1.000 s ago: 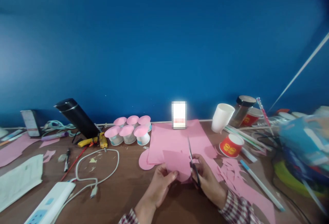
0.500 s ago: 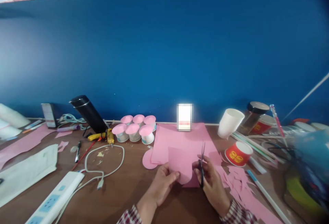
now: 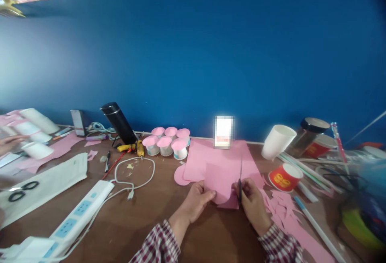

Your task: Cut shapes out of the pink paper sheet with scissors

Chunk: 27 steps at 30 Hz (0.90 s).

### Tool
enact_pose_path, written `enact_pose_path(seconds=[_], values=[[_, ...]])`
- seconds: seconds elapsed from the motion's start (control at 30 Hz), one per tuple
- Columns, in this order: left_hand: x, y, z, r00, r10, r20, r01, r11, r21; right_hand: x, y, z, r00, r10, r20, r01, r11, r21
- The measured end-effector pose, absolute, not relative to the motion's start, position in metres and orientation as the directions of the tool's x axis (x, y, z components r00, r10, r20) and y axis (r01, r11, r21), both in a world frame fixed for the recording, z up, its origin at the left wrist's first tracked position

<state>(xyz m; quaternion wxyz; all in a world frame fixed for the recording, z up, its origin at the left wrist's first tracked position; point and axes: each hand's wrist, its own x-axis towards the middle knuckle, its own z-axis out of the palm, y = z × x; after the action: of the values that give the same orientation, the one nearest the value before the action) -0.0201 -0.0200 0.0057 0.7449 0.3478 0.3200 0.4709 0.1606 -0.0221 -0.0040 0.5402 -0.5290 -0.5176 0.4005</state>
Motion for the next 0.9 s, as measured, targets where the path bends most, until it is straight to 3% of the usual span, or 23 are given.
enact_pose_path(seconds=[0.4, 0.7, 0.9], values=[[-0.018, -0.024, 0.001, 0.299, 0.948, -0.107, -0.454, 0.24, 0.858, 0.156, -0.026, 0.012, 0.135, 0.976, 0.169, 0.204, 0.139, -0.969], [-0.019, -0.029, -0.009, 0.144, 0.987, -0.068, -0.364, 0.117, 0.924, 0.155, -0.033, 0.009, 0.104, 0.962, 0.254, 0.333, 0.207, -0.92], [-0.017, -0.028, -0.009, 0.088, 0.995, -0.043, -0.375, 0.073, 0.924, 0.156, -0.035, 0.013, 0.137, 0.897, 0.421, 0.394, 0.34, -0.854]])
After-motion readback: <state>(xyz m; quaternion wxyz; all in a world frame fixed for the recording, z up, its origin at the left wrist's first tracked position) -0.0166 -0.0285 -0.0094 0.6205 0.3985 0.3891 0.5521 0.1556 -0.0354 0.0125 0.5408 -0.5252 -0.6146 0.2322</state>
